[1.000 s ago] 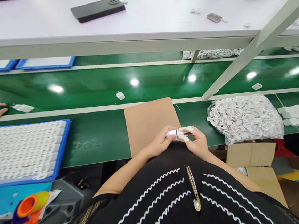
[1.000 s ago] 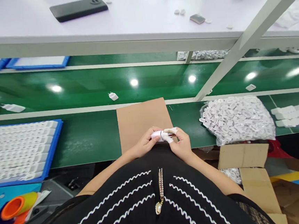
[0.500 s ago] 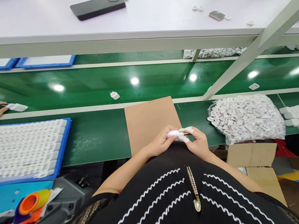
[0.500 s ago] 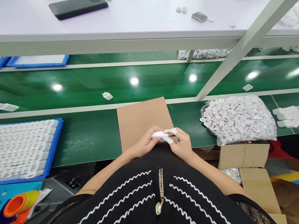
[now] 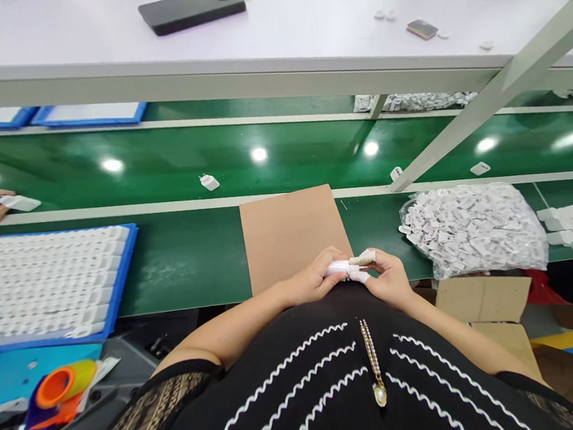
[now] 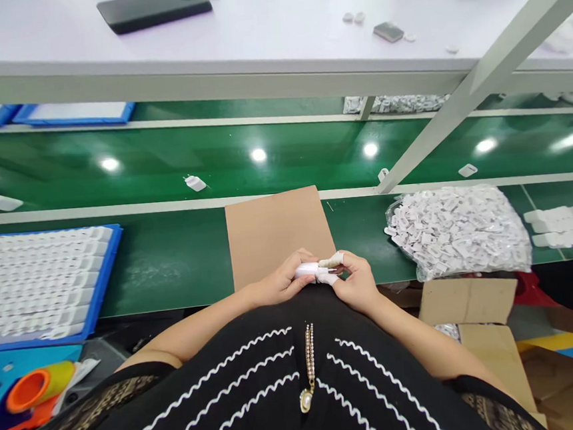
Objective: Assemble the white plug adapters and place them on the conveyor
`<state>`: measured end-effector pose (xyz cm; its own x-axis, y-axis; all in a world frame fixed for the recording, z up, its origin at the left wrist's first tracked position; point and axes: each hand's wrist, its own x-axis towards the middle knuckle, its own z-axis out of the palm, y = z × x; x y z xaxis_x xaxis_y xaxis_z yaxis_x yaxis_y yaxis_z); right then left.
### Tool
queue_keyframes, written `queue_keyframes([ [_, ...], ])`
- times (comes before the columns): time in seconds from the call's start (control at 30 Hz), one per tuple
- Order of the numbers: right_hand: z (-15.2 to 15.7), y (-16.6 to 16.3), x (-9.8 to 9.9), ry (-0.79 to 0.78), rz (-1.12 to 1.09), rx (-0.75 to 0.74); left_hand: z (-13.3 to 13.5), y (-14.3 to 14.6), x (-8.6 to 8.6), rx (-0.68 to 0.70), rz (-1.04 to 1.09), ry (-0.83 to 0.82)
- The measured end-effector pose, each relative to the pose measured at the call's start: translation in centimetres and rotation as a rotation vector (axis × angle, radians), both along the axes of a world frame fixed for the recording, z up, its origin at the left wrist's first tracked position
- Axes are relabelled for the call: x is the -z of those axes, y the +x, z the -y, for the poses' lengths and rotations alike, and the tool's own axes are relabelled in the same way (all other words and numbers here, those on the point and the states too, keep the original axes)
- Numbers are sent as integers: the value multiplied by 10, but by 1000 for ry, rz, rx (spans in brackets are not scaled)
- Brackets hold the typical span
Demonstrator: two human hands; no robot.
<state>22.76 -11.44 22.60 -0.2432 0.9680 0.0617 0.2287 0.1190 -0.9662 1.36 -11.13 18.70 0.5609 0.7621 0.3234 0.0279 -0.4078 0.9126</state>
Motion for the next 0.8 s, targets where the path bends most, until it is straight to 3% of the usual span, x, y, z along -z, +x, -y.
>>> queue_keyframes([
  [0.13, 2, 2, -2, -20, -6, 22, -2, 3, 3, -9, 17, 104],
  [0.37, 1, -8, -12, 21, -43, 61, 0, 8, 2, -104, 116, 61],
  [0.43, -3, -12, -8, -63, -85, 65, 4, 11, 6, -178, 121, -45],
  [0.57, -24, -19, 20, -297, -137, 51, 12, 12, 23, -252, 112, -447],
  [0.67, -44, -18, 44, -411, -168, 29, 7, 5, 36, -176, 120, -649],
  [0.8, -47, -9, 75, -486, -167, -33, -5, -3, 54, -55, 88, -783],
])
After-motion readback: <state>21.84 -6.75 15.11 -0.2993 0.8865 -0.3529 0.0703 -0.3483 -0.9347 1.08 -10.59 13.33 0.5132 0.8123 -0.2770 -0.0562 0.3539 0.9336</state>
